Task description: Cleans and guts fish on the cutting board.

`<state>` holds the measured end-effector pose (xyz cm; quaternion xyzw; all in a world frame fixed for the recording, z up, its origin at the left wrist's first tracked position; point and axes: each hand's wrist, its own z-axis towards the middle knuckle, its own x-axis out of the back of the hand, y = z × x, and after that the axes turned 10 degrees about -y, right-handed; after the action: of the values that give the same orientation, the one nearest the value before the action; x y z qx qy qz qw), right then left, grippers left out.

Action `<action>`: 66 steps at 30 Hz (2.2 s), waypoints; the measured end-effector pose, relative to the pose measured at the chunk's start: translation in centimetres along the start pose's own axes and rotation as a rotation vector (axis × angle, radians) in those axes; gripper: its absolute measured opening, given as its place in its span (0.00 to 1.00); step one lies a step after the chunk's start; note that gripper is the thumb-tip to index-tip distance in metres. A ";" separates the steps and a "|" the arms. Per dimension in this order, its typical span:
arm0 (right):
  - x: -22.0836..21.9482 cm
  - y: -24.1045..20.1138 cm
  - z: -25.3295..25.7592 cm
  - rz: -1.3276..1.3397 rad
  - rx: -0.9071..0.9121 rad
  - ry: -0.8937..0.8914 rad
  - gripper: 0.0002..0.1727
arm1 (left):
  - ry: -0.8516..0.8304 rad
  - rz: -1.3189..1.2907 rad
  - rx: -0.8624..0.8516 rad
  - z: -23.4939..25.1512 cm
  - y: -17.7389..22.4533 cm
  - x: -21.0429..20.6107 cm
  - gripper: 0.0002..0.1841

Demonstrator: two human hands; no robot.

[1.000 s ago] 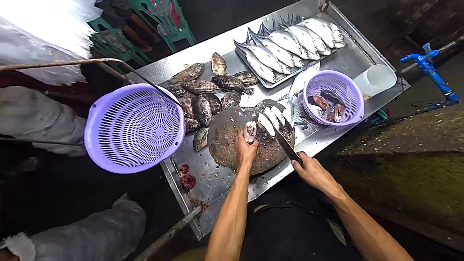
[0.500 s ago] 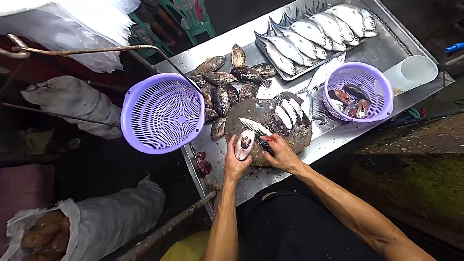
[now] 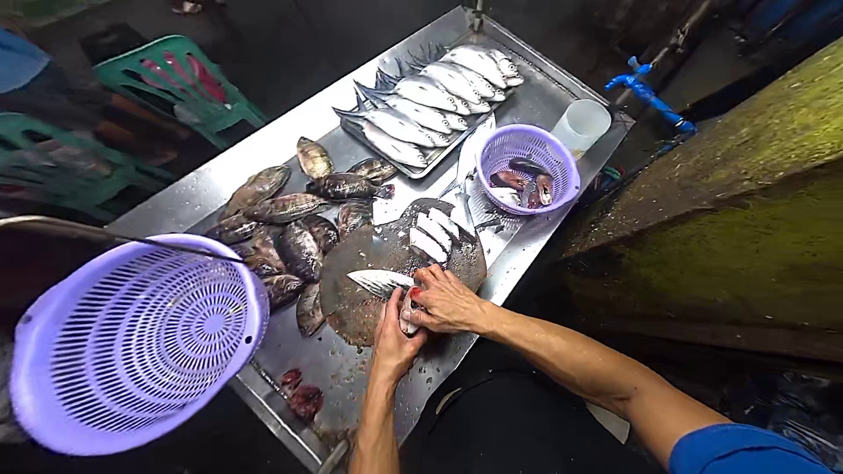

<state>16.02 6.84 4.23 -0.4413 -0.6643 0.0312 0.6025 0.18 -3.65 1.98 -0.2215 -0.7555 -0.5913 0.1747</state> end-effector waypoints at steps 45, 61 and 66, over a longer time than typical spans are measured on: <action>-1.3 0.4 -0.2 1.062 -0.310 0.529 0.21 | 0.343 0.297 -0.056 4.4 5.3 -5.7 0.46; 0.9 7.7 -1.3 0.745 -0.148 1.121 0.10 | 0.491 0.243 0.163 8.9 9.4 -4.1 0.52; 2.5 15.4 -4.0 0.560 -0.653 0.554 0.27 | 0.444 0.041 0.166 9.6 8.1 -2.0 0.49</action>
<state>28.12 15.79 -1.58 -0.7592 -0.3112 -0.1360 0.5552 6.25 7.03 5.20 -0.0865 -0.7399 -0.5578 0.3660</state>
